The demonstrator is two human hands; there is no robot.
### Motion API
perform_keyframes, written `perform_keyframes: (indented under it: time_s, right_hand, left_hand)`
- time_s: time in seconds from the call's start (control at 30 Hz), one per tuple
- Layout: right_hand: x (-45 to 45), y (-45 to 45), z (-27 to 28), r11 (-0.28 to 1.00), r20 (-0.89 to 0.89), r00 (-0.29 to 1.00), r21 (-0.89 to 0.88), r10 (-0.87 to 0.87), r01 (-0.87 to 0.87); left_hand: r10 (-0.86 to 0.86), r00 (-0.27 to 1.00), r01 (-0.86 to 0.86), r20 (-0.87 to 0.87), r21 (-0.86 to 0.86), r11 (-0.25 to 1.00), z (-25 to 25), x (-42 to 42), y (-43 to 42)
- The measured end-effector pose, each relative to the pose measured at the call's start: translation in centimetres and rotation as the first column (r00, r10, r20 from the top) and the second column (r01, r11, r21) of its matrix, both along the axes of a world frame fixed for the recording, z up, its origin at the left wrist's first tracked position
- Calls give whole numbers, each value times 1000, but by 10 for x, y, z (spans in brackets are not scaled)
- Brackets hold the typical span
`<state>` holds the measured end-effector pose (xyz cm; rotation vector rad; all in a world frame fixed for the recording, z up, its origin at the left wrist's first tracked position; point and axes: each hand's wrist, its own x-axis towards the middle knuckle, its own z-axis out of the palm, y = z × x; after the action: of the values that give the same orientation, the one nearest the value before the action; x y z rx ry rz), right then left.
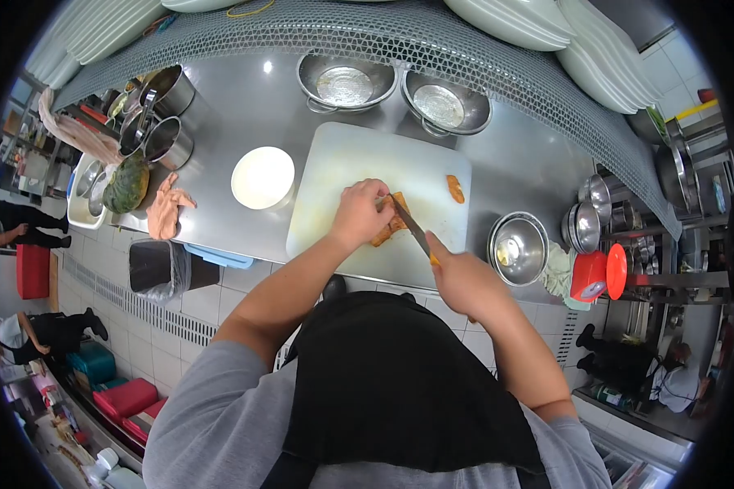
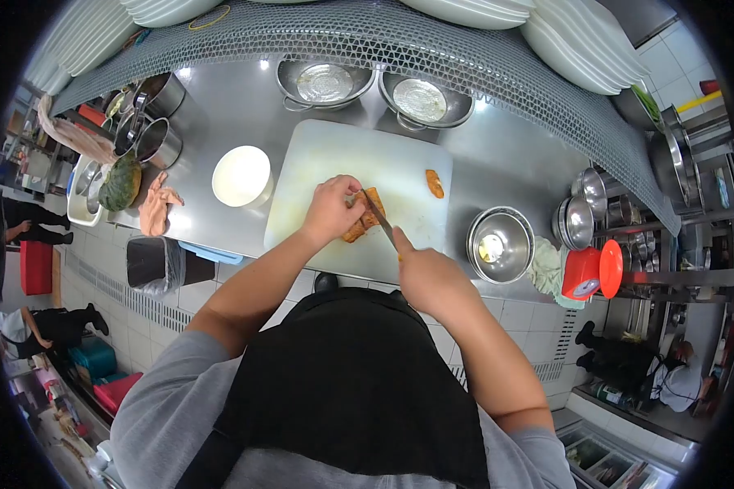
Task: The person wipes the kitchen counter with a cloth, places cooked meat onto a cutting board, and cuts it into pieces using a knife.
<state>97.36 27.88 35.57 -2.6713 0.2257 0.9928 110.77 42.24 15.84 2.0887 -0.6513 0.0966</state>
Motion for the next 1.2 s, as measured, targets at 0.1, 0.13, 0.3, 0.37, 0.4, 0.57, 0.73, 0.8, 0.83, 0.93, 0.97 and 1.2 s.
perform_keyframes:
  time_s: [0.1, 0.13, 0.3, 0.37, 0.4, 0.57, 0.73, 0.8, 0.83, 0.93, 0.97, 1.2]
  right_hand:
    - [-8, -5, -13, 1000, 15, 1000, -17, 12, -11]
    - [-10, -6, -27, 1000, 62, 998, -9, 1, 0]
    - [5, 5, -104, 1000, 184, 983, -11, -2, 4]
    - [5, 7, -104, 1000, 160, 987, -9, -21, 22]
    - [4, 6, -104, 1000, 174, 985, -2, -19, 20]
    - [-10, 4, -75, 1000, 155, 988, -5, -17, 18]
    - [-28, -1, -68, 999, 88, 996, -41, 7, -4]
    - [-18, 2, -110, 1000, 144, 990, -27, 2, 2]
    - [-14, 3, -123, 1000, 198, 980, -13, 1, 1]
    - [-15, 3, -112, 1000, 188, 982, 3, -22, 21]
    - [-21, 2, -101, 1000, 186, 982, 3, -21, 21]
    - [-27, 4, -149, 999, 209, 977, 20, -42, 38]
  left_hand:
    - [-63, 986, 74, -157, 68, 995, 5, 1, 2]
    - [-69, 985, 81, -160, 72, 994, 4, 1, 2]
    - [-65, 994, 74, -90, 99, 992, 0, 1, 1]
    - [-71, 994, 79, -84, 102, 992, -1, -2, 3]
    - [-73, 994, 80, -78, 99, 992, -1, -4, 2]
    - [-68, 986, 88, -155, 126, 988, 3, -4, 4]
    - [-75, 978, 103, -194, 137, 985, 9, -5, 4]
    - [-66, 985, 91, -159, 155, 984, 3, -3, 2]
    - [-66, 985, 90, -157, 154, 984, 4, -2, 2]
    - [-73, 991, 90, -114, 152, 984, 3, -3, 3]
    - [-65, 994, 78, -90, 150, 986, 2, -4, 3]
    - [-80, 989, 99, -127, 150, 984, 2, -6, 1]
